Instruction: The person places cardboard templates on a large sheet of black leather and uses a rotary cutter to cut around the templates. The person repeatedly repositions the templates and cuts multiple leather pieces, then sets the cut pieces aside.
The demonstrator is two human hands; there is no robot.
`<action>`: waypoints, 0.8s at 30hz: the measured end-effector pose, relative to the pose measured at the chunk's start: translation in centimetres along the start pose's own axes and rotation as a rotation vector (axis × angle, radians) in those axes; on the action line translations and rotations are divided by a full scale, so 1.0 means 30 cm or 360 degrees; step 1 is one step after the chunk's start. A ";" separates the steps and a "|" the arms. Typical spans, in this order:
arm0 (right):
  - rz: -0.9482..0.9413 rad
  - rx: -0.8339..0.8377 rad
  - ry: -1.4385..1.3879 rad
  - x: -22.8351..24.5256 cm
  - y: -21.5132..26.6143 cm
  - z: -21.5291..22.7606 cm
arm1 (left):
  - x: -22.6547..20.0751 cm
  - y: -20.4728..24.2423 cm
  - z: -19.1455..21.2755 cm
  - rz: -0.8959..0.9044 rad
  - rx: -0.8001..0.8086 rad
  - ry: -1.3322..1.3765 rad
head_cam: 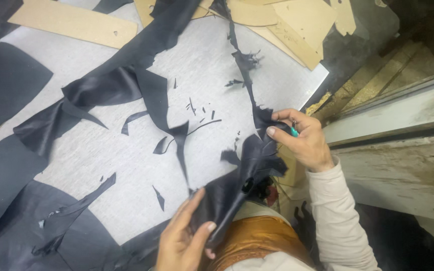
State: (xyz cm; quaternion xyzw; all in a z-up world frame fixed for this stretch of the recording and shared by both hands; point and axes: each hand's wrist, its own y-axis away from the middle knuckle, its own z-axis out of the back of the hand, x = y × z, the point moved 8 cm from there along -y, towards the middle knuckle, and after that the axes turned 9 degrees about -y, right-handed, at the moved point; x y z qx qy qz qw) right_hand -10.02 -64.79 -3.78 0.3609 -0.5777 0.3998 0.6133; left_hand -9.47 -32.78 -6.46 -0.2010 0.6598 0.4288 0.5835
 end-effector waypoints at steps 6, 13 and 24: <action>0.0092 -0.0118 0.0290 -0.094 -0.048 -0.033 | 0.033 -0.143 0.067 -0.0363 -0.0336 -0.0879; 0.0137 -0.0389 0.0482 -0.143 -0.090 -0.068 | -0.041 -0.244 0.028 -0.0591 -0.0614 -0.1307; 0.0640 -0.0561 0.1072 -0.117 -0.055 -0.024 | -0.025 -0.319 -0.032 -0.0258 -0.0422 -0.1573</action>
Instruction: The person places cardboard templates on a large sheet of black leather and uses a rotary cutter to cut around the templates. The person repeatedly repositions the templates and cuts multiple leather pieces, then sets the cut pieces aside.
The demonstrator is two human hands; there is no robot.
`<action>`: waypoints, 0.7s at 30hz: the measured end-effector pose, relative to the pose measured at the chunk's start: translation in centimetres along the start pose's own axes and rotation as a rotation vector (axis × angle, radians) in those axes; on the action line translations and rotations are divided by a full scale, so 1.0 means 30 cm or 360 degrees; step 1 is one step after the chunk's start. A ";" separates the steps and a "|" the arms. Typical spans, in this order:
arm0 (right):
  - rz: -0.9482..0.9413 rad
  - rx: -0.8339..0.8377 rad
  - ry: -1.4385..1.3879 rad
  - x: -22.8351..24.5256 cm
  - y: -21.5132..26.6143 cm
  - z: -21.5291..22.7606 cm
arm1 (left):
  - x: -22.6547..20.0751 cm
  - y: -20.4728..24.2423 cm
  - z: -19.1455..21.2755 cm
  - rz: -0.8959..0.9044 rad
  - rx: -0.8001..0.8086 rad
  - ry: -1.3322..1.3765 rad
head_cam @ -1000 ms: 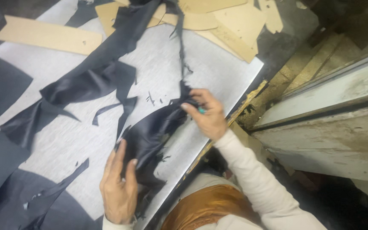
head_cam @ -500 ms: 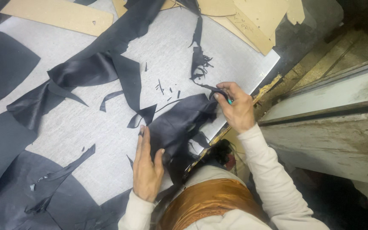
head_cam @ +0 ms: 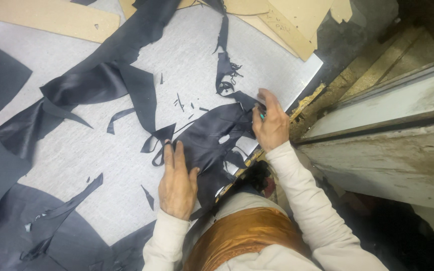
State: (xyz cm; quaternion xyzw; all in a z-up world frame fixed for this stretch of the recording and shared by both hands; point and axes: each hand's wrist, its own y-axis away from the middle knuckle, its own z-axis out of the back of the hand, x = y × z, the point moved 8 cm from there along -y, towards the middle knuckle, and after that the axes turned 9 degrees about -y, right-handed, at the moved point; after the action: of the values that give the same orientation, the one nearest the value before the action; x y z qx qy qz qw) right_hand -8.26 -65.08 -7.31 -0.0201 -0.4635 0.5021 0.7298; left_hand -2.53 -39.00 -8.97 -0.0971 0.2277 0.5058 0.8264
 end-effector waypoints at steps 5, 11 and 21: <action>0.0188 0.0734 0.0167 0.176 0.137 -0.154 | 0.000 0.010 0.015 -0.0017 -0.0087 -0.0280; -0.0300 0.1112 0.0641 0.093 0.104 -0.109 | 0.032 0.005 0.051 0.0084 -0.0033 -0.0457; 0.0080 0.0428 0.0059 0.164 0.175 0.065 | 0.153 -0.017 0.064 0.0214 -0.0012 -0.0637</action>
State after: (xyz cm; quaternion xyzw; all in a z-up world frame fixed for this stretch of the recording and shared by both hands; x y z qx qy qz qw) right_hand -13.04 -59.64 -5.57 0.0570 -0.3778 0.5774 0.7216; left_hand 0.23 -34.87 -9.49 0.0177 0.0630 0.5698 0.8192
